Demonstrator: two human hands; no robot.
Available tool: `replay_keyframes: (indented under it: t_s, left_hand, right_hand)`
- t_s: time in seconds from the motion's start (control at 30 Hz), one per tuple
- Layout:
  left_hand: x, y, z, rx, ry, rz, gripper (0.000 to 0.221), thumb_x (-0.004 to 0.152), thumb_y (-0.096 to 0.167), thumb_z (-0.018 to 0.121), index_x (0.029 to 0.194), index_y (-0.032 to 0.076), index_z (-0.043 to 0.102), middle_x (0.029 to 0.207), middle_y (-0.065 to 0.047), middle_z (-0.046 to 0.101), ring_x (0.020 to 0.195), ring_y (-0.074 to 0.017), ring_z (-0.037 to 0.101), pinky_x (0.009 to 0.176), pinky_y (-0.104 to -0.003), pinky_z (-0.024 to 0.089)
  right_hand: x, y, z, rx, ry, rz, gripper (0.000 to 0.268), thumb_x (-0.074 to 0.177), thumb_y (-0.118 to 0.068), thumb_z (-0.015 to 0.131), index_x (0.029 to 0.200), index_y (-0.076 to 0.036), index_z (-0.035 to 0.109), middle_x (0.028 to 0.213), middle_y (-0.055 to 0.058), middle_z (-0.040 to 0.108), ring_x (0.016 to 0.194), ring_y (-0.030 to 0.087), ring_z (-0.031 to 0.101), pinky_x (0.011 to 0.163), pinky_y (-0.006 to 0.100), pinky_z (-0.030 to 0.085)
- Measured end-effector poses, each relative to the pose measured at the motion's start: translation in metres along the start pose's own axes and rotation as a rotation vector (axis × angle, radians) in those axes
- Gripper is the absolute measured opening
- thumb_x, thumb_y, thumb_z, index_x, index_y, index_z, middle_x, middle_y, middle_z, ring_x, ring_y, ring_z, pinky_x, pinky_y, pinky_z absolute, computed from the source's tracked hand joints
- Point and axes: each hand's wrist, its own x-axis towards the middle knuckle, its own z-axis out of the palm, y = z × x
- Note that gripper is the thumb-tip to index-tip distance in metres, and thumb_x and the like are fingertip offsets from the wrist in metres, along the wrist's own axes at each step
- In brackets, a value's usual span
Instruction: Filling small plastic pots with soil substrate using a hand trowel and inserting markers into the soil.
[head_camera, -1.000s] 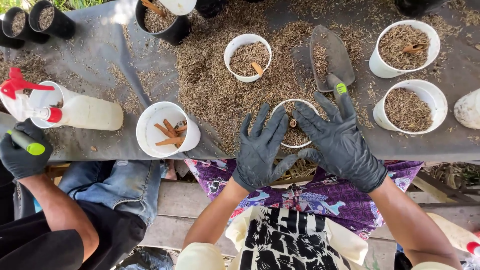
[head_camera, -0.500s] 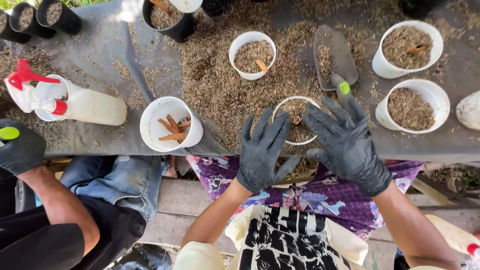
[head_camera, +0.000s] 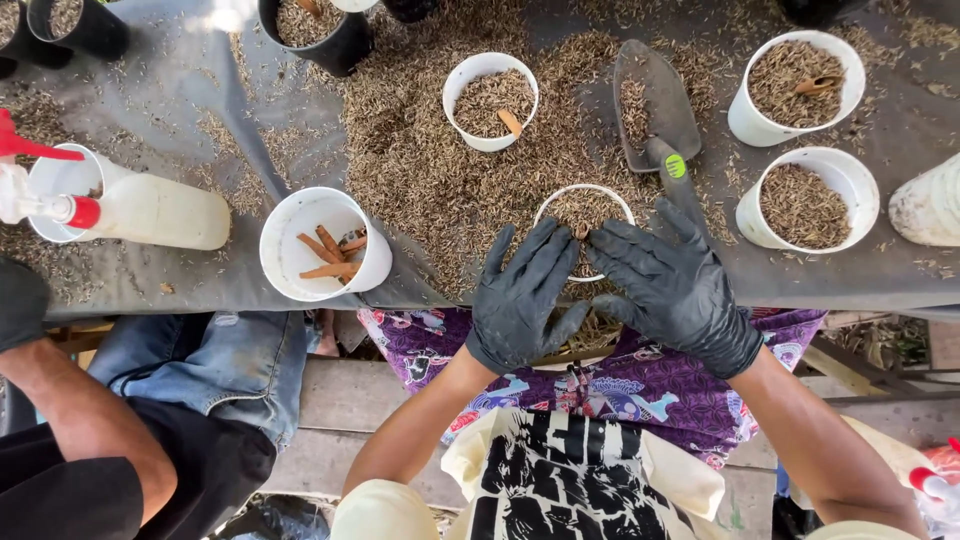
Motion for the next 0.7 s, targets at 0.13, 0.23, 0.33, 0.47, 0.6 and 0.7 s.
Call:
replay_keyframes:
  t_s: [0.13,0.23,0.33,0.47,0.6,0.7]
  left_hand:
    - [0.004,-0.008,0.004,-0.13,0.069,-0.015,0.075,0.098,0.061,0.049,0.153,0.011,0.044,0.156,-0.016,0.046,0.15,-0.0388,0.039,0.126,-0.065,0.022]
    - [0.015,-0.007,-0.011,-0.201,0.057,-0.036,0.085,0.097,0.066,0.049,0.16,0.011,0.033,0.164,-0.016,0.034,0.156,-0.0423,0.027,0.127,-0.068,0.014]
    - [0.022,-0.009,-0.015,-0.242,0.016,-0.018,0.088,0.098,0.069,0.048,0.161,0.01,0.031,0.168,-0.015,0.03,0.159,-0.0437,0.019,0.125,-0.073,0.006]
    - [0.021,-0.012,-0.008,-0.232,0.006,-0.006,0.083,0.098,0.066,0.052,0.158,0.011,0.037,0.164,-0.014,0.039,0.158,-0.0432,0.024,0.121,-0.078,0.004]
    - [0.019,-0.016,-0.001,-0.202,0.021,0.005,0.085,0.096,0.068,0.051,0.159,0.013,0.037,0.165,-0.012,0.038,0.159,-0.0411,0.024,0.122,-0.077,0.004]
    - [0.016,-0.018,-0.005,-0.279,0.03,-0.005,0.086,0.099,0.07,0.047,0.163,0.016,0.029,0.169,-0.012,0.031,0.16,-0.0429,0.02,0.123,-0.076,0.004]
  right_hand:
    - [0.005,0.016,0.013,0.013,0.073,-0.016,0.069,0.095,-0.064,0.052,0.141,-0.014,0.061,0.152,0.007,0.057,0.142,0.029,0.049,0.123,0.056,0.028]
    - [0.022,0.016,-0.002,0.012,0.009,-0.014,0.079,0.096,-0.069,0.046,0.15,-0.012,0.055,0.158,0.01,0.051,0.15,0.034,0.038,0.126,0.055,0.021]
    - [0.039,0.009,-0.02,-0.031,-0.116,0.035,0.078,0.094,-0.068,0.05,0.146,-0.011,0.059,0.156,0.009,0.056,0.152,0.036,0.039,0.129,0.056,0.019]
    - [0.039,0.012,-0.016,-0.064,-0.072,0.007,0.078,0.094,-0.069,0.049,0.143,-0.011,0.063,0.15,0.01,0.061,0.149,0.034,0.044,0.128,0.053,0.024]
    - [0.042,0.016,-0.013,-0.009,-0.034,-0.006,0.077,0.096,-0.068,0.047,0.143,-0.01,0.063,0.154,0.011,0.059,0.149,0.037,0.044,0.126,0.055,0.026]
    - [0.018,0.028,0.014,-0.02,0.012,-0.001,0.077,0.097,-0.07,0.042,0.15,-0.015,0.057,0.161,0.003,0.05,0.148,0.032,0.04,0.123,0.052,0.027]
